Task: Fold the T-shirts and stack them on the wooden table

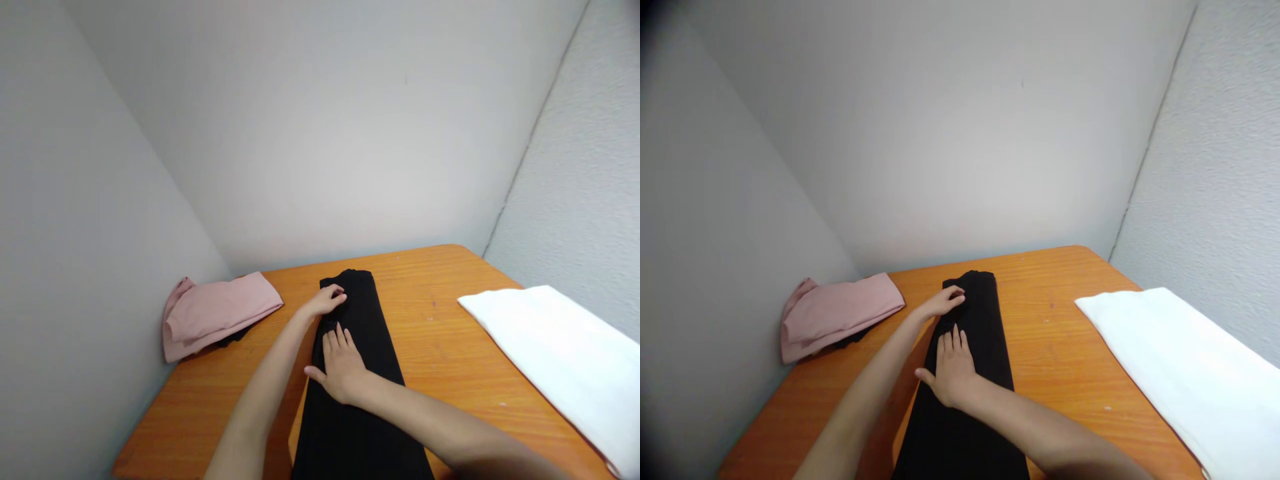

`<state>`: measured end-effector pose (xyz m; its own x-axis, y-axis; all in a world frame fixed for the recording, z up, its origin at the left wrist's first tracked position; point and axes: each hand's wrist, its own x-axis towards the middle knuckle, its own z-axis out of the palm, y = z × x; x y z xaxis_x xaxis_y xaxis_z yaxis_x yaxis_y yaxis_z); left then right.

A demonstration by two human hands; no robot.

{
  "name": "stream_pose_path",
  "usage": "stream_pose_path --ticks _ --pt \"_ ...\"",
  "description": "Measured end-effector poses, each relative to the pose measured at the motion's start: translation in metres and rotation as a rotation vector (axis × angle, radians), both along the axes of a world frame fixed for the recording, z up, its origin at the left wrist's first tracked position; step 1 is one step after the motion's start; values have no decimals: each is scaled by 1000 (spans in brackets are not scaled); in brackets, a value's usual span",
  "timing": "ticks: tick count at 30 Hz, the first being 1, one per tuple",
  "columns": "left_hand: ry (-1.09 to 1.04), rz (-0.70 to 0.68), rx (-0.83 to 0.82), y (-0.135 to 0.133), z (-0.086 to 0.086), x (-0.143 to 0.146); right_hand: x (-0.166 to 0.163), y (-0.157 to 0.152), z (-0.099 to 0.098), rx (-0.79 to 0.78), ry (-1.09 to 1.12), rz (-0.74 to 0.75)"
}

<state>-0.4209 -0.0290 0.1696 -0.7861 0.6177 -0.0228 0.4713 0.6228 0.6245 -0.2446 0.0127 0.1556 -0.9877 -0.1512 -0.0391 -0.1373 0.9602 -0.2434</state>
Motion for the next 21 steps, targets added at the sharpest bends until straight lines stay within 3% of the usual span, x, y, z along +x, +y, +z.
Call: stream_pose_path --ticks 3,8,12,14,16,18,21 --pt "68 -113 -1 -4 -16 25 25 -1 1 -8 43 107" --pt "128 -117 35 -2 -29 40 81 -19 11 -168 47 378" --pt "129 2 128 -14 -18 38 126 -17 16 -339 53 756" --pt "152 101 189 -39 -5 50 144 3 20 -392 75 810" --pt "173 178 230 -75 8 77 161 36 26 -407 133 699" --pt "172 220 229 -115 17 119 179 76 28 -393 257 486" --pt "159 298 137 -165 15 199 208 132 18 -345 493 187"
